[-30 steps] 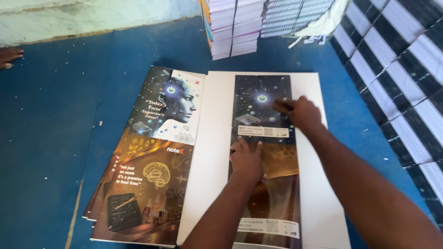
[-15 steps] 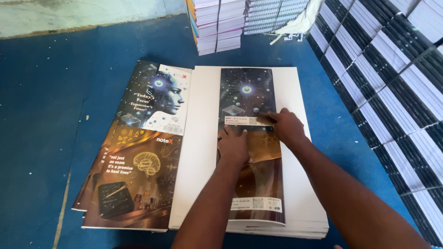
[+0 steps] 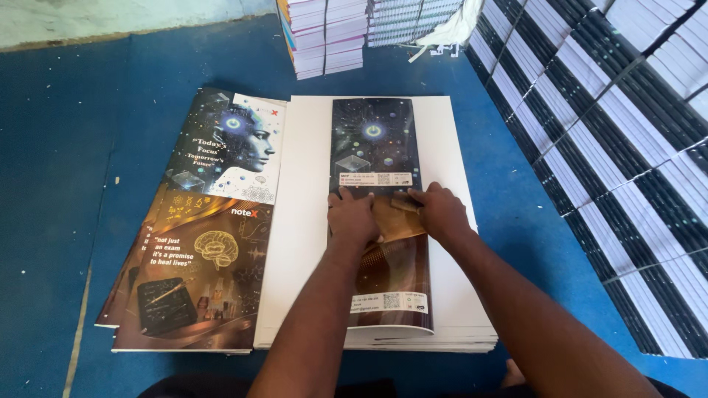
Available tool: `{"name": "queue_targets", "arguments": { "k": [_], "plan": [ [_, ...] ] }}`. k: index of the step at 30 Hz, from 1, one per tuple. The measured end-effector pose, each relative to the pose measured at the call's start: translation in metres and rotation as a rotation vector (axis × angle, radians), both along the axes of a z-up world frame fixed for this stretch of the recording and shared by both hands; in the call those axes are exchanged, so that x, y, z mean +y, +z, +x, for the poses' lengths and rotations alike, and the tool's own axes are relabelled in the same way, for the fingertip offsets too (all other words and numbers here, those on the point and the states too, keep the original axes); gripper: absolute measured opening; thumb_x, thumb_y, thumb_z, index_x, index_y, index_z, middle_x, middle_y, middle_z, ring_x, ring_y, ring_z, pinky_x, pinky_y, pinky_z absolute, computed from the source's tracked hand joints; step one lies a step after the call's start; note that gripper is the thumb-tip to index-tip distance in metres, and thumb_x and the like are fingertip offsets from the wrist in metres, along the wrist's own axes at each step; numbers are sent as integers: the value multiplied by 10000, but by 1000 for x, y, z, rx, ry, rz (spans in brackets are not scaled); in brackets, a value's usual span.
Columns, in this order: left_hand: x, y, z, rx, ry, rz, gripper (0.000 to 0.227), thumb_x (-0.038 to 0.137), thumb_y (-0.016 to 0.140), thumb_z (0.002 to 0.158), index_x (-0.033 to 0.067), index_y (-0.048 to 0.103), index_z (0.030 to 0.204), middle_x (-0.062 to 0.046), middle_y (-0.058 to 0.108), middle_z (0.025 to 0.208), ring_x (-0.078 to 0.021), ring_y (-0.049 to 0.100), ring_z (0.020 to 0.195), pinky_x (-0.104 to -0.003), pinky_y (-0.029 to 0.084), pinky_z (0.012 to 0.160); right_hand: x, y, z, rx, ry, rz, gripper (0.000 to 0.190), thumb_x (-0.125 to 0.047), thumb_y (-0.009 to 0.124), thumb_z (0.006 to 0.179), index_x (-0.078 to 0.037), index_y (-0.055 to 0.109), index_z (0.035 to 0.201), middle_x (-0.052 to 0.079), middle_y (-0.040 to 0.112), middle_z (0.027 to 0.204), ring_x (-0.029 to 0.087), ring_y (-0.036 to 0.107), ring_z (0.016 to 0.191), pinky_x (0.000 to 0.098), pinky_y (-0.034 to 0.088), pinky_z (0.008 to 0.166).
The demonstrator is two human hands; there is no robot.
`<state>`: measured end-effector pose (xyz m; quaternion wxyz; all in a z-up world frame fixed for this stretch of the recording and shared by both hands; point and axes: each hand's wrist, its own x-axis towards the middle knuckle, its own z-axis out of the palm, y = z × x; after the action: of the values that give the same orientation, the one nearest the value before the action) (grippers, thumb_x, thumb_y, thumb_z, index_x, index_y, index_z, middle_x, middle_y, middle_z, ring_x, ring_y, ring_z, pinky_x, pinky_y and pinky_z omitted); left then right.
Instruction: The person sits on the floor and repeatedly glues a printed cover sheet onto the spine of a book block. They align the cover, smooth it down, and use a wooden stick to press the edges firmly. The process is repeated for multiple books in a stack.
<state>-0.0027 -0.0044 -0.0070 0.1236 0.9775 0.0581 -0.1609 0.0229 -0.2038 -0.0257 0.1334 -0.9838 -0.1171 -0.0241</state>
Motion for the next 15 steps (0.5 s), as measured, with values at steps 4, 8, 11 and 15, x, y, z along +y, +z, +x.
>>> {"name": "queue_targets", "arguments": {
  "k": [4,8,11,15],
  "plan": [
    [0,7,-3,-20,36,-27,1061,422,1001,554,412,500,1489,-184,255,1653,-463,267,1471,-490,424,1122,0,5,-10,0,15,4,424,-150,660,894,-289,715,1291,109,622,1040,335,631,997,466,526,872],
    [2,8,-5,-32,46,-43,1081,419,1008,536,403,500,1490,-161,277,1645,-455,270,1467,-483,443,1105,0,10,-20,17,20,9,458,-144,694,854,-275,705,1293,109,619,1043,338,632,998,468,524,872],
    [2,7,-5,-32,51,-44,1085,422,1010,534,399,496,1489,-155,279,1639,-453,266,1465,-486,448,1096,2,13,-30,22,-2,-9,449,-151,702,847,-266,706,1282,112,617,1049,342,630,1004,469,526,867],
    [3,4,-6,-66,54,-61,1068,424,1004,534,391,515,1483,-146,302,1636,-444,291,1458,-477,464,1088,1,16,-43,22,-11,2,444,-132,687,863,-273,709,1283,107,620,1039,340,631,988,471,526,855]
  ]
}}
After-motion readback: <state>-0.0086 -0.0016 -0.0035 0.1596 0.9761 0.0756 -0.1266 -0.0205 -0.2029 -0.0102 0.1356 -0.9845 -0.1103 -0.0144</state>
